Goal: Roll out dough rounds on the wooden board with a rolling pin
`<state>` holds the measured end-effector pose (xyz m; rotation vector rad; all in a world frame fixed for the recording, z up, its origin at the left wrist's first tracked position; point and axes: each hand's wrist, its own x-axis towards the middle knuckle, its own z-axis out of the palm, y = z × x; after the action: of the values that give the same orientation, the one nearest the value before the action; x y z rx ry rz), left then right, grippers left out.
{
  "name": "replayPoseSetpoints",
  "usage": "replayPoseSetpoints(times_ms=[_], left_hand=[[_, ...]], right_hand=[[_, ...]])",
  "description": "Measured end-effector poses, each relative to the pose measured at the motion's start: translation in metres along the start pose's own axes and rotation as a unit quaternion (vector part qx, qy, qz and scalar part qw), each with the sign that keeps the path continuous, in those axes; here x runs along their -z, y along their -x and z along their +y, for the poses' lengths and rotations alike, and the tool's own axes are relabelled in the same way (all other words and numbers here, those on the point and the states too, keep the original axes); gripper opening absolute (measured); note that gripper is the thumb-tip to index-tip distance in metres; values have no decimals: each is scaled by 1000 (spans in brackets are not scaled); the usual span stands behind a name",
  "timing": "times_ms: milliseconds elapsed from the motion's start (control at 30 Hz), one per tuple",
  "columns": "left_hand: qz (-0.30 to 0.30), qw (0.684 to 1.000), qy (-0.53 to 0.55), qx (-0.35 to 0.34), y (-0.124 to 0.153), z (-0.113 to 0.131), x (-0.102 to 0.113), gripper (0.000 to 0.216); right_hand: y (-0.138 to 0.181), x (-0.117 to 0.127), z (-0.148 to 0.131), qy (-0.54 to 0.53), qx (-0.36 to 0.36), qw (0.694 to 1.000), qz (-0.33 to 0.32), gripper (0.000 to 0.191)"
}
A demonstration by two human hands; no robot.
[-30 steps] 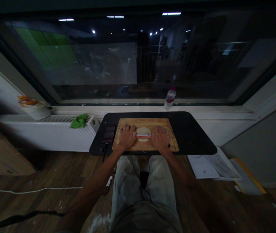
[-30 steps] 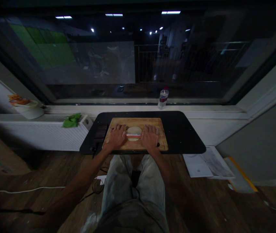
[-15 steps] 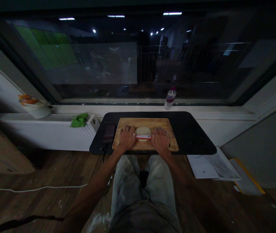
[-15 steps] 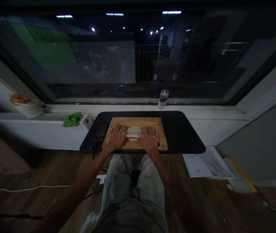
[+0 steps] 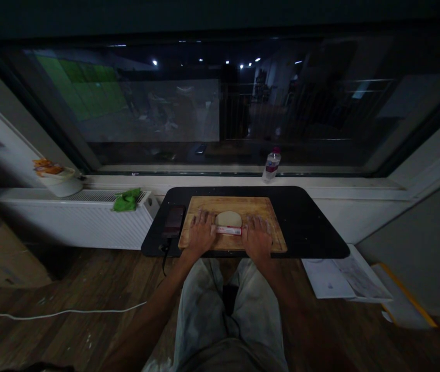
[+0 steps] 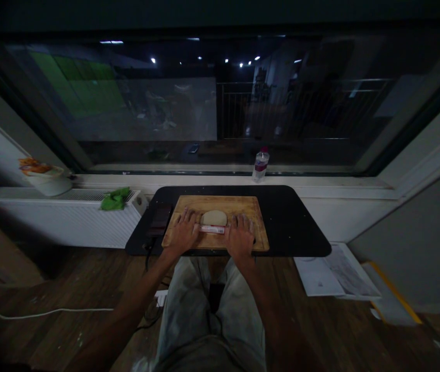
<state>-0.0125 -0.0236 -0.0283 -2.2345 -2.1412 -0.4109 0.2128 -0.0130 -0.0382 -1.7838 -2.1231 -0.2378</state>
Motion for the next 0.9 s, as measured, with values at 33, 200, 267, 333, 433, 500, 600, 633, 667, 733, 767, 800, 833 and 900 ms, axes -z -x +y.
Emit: replayPoseSetpoints(times_ms=[33, 200, 267, 333, 433, 500, 600, 633, 667, 733, 767, 800, 833, 900], left_hand=[[1, 1000, 0, 0, 1, 0, -1, 52], [2, 1000, -6, -6, -2, -1, -2, 52], [3, 1000, -10, -5, -7, 0, -1, 51], [6, 1000, -12, -1, -13, 2, 0, 50], [13, 1000, -13, 12, -25, 6, 2, 46], [12, 1000, -15, 20, -34, 8, 3, 43], [7, 999, -17, 32, -49, 9, 4, 41], [7, 999, -19, 35, -54, 9, 4, 42], [5, 999, -19, 35, -59, 8, 4, 43], [2, 999, -20, 39, -69, 7, 3, 45], [1, 999, -21, 43, -74, 6, 2, 45], [1, 999, -21, 45, -79, 5, 1, 46], [3, 999, -20, 45, -83, 4, 0, 46], [7, 999, -16, 41, -91, 3, -1, 44]], right_hand=[[1, 0, 0, 2, -1, 1000, -1, 53], [-1, 0, 0, 15, -2, 1000, -6, 54], [-6, 1, 0, 14, -6, 1000, -15, 54], [-14, 3, -1, 9, -10, 1000, -26, 53], [-30, 6, -3, 6, -20, 999, -46, 52], [-42, 8, -2, 3, -24, 997, -67, 53], [-60, 7, 0, -6, -31, 994, -104, 56], [-65, 6, 0, -10, -36, 993, -114, 57], [-71, 6, 1, -15, -38, 992, -123, 58], [-81, 5, 2, -25, -40, 989, -138, 59], [-85, 5, 2, -28, -40, 988, -144, 59], [-89, 5, 2, -29, -40, 988, -148, 59], [-93, 5, 2, -27, -40, 987, -151, 60], [-101, 5, 2, -22, -40, 987, -152, 60]])
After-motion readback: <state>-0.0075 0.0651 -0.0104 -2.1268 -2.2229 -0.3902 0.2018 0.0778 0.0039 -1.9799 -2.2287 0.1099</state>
